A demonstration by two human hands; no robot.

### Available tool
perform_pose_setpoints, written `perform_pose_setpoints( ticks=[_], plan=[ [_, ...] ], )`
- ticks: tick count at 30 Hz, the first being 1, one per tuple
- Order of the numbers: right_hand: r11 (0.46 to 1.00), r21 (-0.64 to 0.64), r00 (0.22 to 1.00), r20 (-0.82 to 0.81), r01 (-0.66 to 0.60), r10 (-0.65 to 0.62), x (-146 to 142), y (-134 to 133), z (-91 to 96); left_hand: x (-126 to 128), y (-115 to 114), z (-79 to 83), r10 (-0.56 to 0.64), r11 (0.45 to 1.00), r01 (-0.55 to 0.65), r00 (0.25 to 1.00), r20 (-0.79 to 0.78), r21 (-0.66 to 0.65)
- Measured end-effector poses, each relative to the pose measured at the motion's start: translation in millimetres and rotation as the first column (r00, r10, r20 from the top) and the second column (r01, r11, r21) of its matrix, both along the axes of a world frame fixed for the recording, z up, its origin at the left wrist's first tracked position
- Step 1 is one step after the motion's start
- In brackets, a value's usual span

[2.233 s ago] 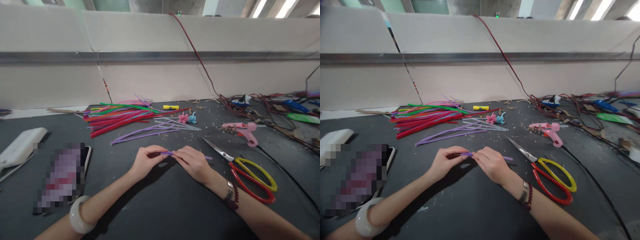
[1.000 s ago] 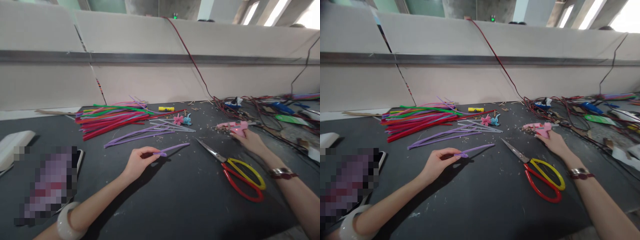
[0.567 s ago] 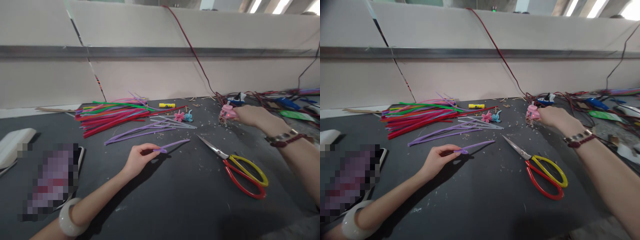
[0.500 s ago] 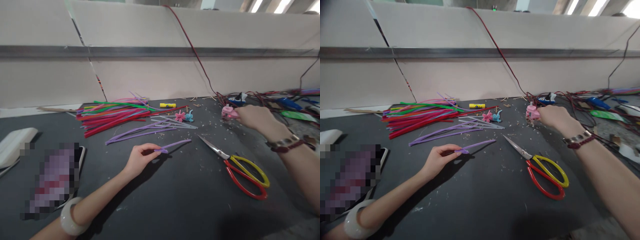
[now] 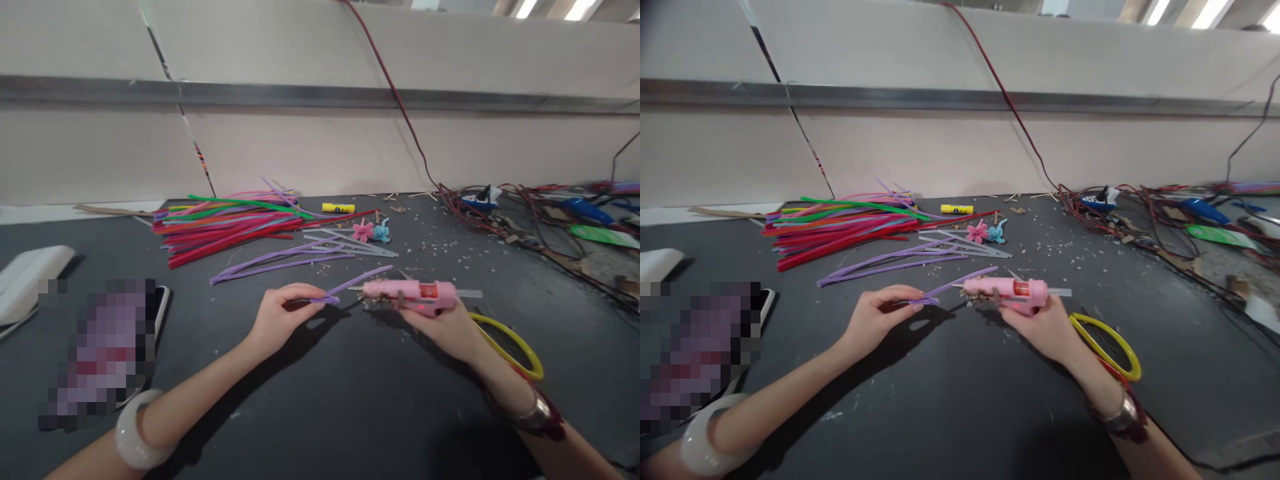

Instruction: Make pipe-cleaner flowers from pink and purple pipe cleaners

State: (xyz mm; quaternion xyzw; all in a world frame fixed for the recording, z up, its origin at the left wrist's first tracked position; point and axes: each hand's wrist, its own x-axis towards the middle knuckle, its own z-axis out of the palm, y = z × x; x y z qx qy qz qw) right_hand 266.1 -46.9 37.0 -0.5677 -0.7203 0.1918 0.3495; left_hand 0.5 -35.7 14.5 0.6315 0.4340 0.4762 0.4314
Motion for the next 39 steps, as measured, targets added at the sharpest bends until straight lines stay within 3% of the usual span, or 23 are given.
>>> perform_pose_setpoints(
  ticks=[2,6,27,36,39],
  plan=[
    [0.997,-0.065,0.999,0.029,-0.044,0.046,-7,-2,-10.2,0,0,-1.6,-0.011,1.000,0.011,1.000,-0.010,0.017],
    [0.997,-0.079,0.995,0.102,0.028,-0.020,-16,-7,-19.0,0,-1,-2.3,-0.021,0.999,0.021,0.999,-0.028,0.028],
    [0.999,-0.050,0.991,0.132,-0.013,0.019,-21,-6,-16.5,1,-2,-0.5,-0.026,0.999,0.028,0.999,-0.048,0.036],
    [0.998,0.048,0.955,0.295,-0.050,0.034,-16,-6,-17.5,1,-3,0.1,-0.027,0.999,0.029,0.998,-0.059,0.037],
    [0.998,0.039,0.955,0.292,-0.056,0.042,-18,-7,-10.2,1,-3,0.9,-0.027,0.999,0.029,0.998,-0.058,0.033]
  ],
)
